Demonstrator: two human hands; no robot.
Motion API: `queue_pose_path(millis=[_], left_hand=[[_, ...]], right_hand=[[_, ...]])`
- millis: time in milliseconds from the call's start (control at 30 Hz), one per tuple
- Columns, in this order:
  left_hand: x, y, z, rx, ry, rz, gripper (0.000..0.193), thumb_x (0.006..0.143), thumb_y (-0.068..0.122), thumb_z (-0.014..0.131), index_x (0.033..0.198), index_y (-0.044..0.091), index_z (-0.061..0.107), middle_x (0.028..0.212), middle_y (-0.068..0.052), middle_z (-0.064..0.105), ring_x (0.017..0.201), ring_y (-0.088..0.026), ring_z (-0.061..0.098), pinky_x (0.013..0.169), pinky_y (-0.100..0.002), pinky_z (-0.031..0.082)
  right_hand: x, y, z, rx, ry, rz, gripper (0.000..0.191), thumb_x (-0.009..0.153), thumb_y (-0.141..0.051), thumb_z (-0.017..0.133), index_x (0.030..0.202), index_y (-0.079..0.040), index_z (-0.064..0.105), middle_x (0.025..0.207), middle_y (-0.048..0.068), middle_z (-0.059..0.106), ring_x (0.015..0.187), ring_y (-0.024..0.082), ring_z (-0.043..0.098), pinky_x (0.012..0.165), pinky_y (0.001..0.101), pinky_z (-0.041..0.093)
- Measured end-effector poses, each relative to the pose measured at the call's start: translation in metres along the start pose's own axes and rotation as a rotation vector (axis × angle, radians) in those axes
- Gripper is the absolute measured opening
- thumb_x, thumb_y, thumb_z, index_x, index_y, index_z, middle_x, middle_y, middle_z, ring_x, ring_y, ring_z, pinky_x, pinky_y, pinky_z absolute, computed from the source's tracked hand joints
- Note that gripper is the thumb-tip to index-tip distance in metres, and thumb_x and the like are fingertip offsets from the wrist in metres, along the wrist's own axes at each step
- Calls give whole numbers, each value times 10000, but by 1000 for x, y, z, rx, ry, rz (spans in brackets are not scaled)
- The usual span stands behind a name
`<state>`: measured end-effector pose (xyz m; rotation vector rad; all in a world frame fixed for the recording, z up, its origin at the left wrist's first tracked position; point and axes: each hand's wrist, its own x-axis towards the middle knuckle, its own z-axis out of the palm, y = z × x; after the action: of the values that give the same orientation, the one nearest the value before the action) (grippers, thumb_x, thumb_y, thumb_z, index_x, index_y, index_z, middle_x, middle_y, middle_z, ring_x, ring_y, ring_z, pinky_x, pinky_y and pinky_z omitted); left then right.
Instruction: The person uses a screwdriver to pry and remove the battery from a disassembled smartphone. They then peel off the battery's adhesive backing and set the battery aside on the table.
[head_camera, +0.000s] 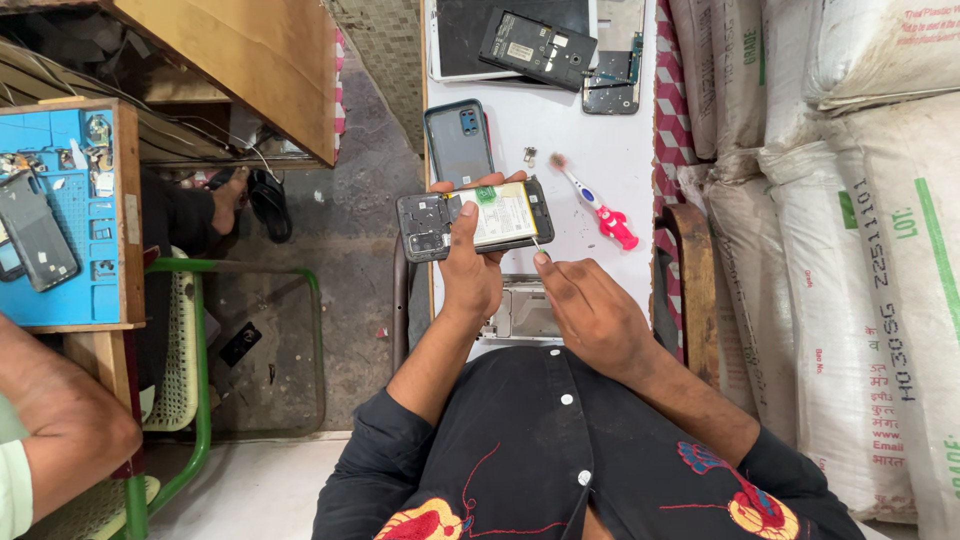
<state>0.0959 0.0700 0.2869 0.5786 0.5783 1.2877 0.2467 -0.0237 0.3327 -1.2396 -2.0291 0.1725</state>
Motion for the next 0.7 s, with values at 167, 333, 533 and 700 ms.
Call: queue_pose_path(millis=[167, 333, 533, 700], left_hand=[[1, -1, -1, -29, -1, 23, 393, 1061, 266, 529, 1386, 218, 313, 1390, -212, 589, 1293, -325, 621, 879, -375, 645], [0, -2, 0, -21, 43, 65, 389, 1059, 248, 539, 1374, 206, 314, 1373, -213, 576, 1311, -349, 618, 865, -398, 644], [2, -1, -2, -44, 81, -7, 402, 1049, 243, 529, 1379, 218, 301, 1383, -220, 582, 1291, -343, 619, 862, -408, 647], [4, -2, -4, -25, 111, -74, 422, 1043, 208, 519, 1397, 235, 290, 1396, -188, 582, 1275, -330, 623, 845, -413, 638]], right_hand=[[2, -2, 2, -32, 3, -13, 599, 859, 115, 689, 1428, 68, 507, 1020, 141, 629, 873, 286, 622, 762, 396, 536], [3, -2, 3, -62, -11, -25, 618, 822, 134, 678, 1416, 68, 522, 1013, 139, 629, 862, 286, 617, 765, 401, 532], [2, -2, 6, -68, -5, -35, 613, 829, 129, 679, 1418, 71, 517, 1021, 143, 627, 885, 291, 625, 783, 400, 537], [2, -2, 8, -45, -4, -12, 607, 848, 117, 681, 1428, 70, 509, 1024, 149, 634, 890, 298, 626, 783, 402, 536]])
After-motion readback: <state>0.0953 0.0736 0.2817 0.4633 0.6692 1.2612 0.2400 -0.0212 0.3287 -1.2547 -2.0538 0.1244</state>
